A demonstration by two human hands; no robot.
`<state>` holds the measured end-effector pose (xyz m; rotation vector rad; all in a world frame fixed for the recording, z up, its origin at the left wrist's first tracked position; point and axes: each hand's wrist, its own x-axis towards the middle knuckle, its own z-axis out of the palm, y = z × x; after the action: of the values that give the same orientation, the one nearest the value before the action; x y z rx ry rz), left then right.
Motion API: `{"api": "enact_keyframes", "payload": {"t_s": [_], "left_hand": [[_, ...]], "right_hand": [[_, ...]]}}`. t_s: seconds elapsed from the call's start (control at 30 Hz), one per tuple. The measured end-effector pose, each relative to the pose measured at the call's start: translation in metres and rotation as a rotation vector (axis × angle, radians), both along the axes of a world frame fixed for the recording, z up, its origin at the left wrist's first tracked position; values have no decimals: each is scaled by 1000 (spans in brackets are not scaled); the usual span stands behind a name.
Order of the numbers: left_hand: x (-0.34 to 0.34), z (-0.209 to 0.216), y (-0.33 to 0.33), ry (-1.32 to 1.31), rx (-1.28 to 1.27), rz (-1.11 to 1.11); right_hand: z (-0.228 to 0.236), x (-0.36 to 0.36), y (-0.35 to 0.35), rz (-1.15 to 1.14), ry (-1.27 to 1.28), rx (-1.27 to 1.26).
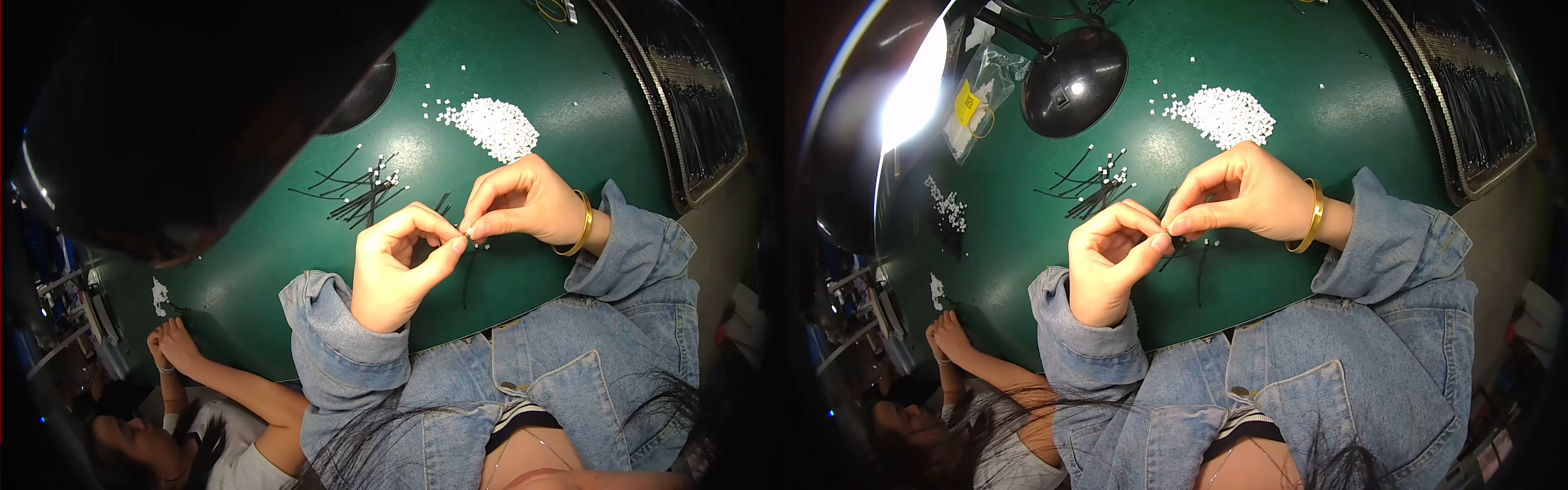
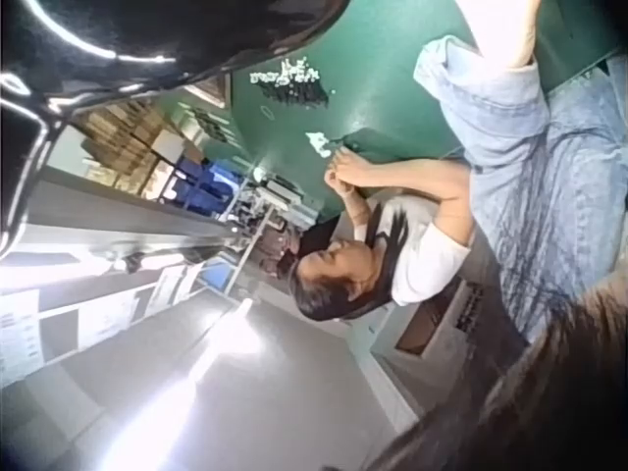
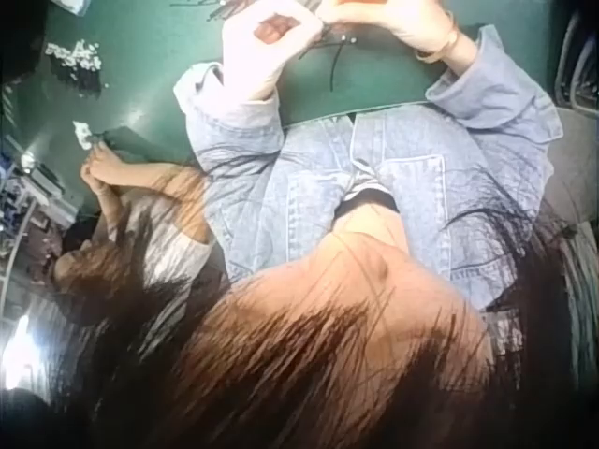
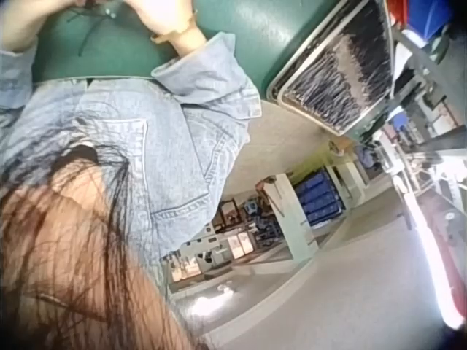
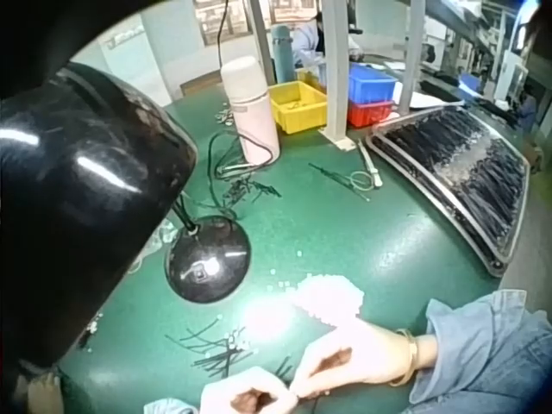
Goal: The person assembles small electronic components by hand at a workbench, working with white beads and black pins.
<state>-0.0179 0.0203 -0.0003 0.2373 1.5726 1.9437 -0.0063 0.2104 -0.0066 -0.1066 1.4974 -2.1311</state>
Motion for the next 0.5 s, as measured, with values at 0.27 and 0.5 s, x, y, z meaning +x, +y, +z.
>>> {"api": "enact_keyframes", "payload": {"t_s": [0.27,0.5], "left_hand": [[1,2,2,-59,-35,24],[1,1,5,-84,26,29]], "right_hand": [[1,2,2,-68,397,252],[2,0,5,-123,603,372]]}}
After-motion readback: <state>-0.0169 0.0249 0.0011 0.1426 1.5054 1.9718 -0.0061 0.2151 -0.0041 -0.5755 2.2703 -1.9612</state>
